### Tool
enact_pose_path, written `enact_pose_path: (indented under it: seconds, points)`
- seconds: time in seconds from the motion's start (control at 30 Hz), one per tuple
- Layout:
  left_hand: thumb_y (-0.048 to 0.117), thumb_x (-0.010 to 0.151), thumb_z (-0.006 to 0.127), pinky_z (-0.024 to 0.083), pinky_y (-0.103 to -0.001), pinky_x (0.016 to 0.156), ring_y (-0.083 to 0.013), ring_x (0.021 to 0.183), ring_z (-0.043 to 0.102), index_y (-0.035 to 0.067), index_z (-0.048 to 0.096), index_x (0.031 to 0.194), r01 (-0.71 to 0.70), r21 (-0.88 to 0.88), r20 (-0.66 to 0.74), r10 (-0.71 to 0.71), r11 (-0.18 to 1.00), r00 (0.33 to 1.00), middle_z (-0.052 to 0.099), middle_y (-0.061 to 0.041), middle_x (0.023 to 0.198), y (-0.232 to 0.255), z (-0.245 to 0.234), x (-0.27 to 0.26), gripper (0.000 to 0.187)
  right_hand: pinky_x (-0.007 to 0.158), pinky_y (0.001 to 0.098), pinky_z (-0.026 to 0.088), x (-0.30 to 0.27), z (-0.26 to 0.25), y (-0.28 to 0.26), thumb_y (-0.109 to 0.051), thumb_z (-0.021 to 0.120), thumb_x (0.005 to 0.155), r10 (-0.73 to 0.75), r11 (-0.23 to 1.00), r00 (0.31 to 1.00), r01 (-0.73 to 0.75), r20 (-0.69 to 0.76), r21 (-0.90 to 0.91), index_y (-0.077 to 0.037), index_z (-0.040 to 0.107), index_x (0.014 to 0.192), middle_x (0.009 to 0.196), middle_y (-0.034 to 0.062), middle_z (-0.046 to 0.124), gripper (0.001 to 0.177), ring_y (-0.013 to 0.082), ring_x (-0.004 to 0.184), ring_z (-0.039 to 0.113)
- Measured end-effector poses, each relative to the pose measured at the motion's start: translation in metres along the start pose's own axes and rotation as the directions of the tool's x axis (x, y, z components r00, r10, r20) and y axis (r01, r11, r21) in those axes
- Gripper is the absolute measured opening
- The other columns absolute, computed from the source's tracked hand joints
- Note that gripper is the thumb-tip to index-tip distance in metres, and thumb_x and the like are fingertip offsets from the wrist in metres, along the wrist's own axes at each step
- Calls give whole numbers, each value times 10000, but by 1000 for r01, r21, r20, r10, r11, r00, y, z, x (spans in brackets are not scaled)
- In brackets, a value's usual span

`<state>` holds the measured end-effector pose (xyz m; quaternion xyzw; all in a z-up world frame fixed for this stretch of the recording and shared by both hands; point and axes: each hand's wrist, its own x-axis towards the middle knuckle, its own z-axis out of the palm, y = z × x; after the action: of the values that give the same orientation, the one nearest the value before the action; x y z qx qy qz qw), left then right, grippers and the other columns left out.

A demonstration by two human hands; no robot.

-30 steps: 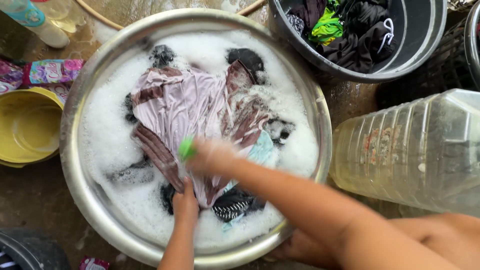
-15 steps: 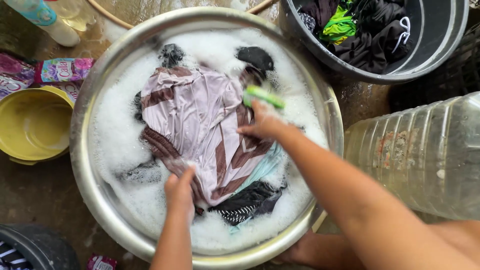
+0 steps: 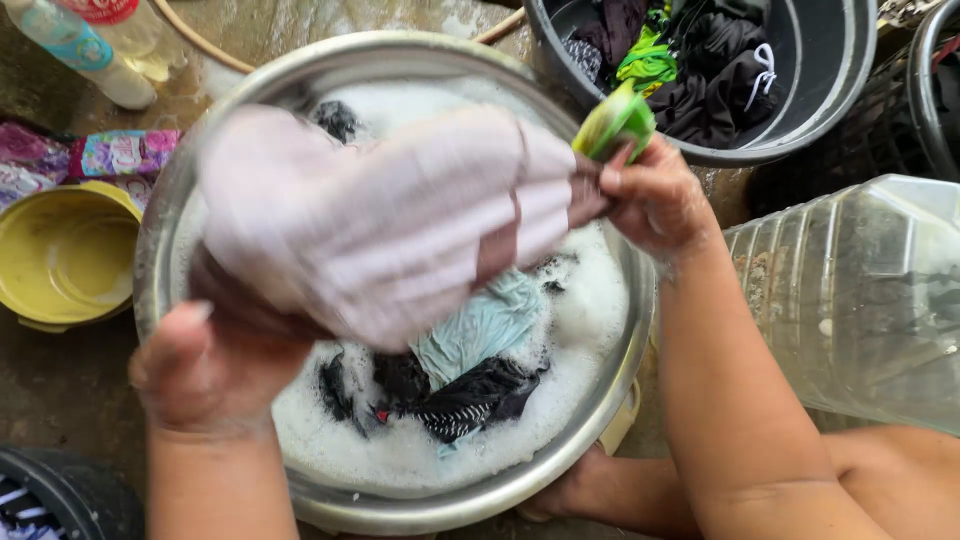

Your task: The person washes clothes in a basin of soapy water, scrubbing a garment with a green brush and their hands before rinsing it.

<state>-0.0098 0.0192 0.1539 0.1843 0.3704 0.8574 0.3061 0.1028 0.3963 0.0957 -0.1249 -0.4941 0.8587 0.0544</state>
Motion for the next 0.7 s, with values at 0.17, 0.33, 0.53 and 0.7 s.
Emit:
enact_pose_path:
  seconds: [0.17,0.33,0.53,0.7]
  points:
    - [337,909,627,514,-472,982,-237,1080,686,129,628,1299,421,-461,-362,-599,781,714,721,-41,1216,-127,-76,-14,442,628,341,425,10,-49,55,-239,794,893,399,655,816,-573,-418,-494,-91,704,1019,817,49,607,214,181,720,554]
    - [199,911,618,510,-492,1035,-290,1148,676,44,584,1337,411,-545,-542,-682,730,491,711,-108,1255,-211,-119,-52,454,872,457,520,47,-112,168,-305,812,839,-37,266,747,-632,-664,-727,-60,547,1178,1043,163,677,495,329,966,663]
    - [216,916,654,504,-513,1051,-316,1134,658,12,607,1351,414,-397,-581,-574,819,577,697,-150,1255,-165,-103,-36,483,886,500,547,67,-111,194,-243,698,895,-60,357,741,-609,-668,-708,-93,460,1399,1149,237,681,577,387,1019,670]
    - [359,928,605,521,-534,1016,-316,1131,681,7,577,1326,349,-439,-625,-561,828,544,697,-146,1251,-182,-95,-19,532,815,401,632,69,-1,134,-446,686,938,-75,495,860,-408,-505,-767,-139,734,1335,1084,100,813,504,215,885,776]
